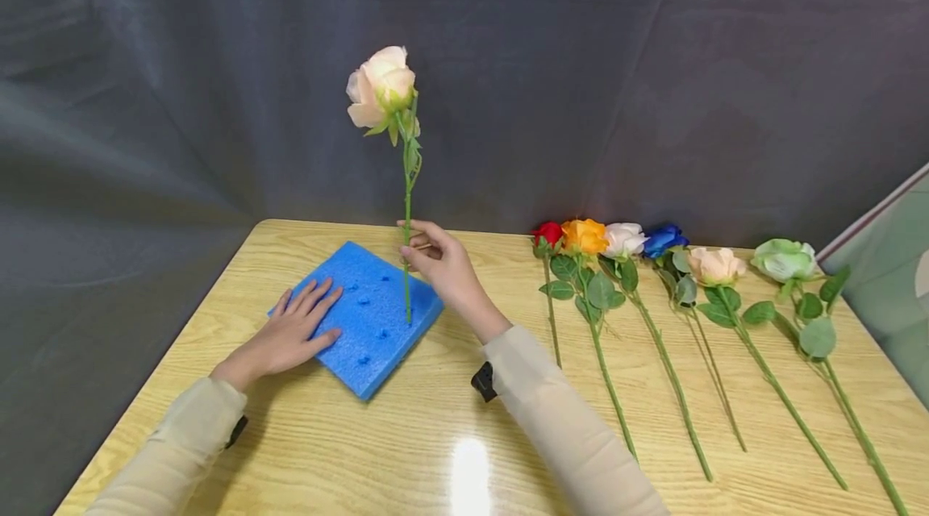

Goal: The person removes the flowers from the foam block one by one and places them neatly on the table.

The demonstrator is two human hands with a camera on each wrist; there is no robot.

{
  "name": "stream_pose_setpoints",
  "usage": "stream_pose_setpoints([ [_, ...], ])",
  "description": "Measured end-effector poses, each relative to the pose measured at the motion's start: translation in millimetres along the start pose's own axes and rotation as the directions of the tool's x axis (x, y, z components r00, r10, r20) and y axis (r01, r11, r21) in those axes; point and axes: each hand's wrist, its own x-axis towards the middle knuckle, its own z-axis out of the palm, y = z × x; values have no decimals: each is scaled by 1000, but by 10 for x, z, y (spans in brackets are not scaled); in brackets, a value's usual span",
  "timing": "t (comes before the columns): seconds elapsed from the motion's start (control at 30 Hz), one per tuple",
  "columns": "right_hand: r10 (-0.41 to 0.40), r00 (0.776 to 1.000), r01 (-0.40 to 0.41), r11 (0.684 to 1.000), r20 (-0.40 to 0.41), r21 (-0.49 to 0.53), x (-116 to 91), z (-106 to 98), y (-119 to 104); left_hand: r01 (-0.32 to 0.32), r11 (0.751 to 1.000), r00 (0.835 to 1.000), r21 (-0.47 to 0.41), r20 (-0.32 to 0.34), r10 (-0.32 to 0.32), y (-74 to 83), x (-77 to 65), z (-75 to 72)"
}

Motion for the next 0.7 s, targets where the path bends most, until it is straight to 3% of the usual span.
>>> stream_pose_setpoints([
  [0.27,6,1000,-5,999,-20,54,-76,-149,-30,-1,1000,1000,2,-4,1,-11,1,3],
  [0.7,48,994,-51,998,-95,-25,-215,-544,-95,-10,1000,1000,-6,-7,10,-10,-10,17],
])
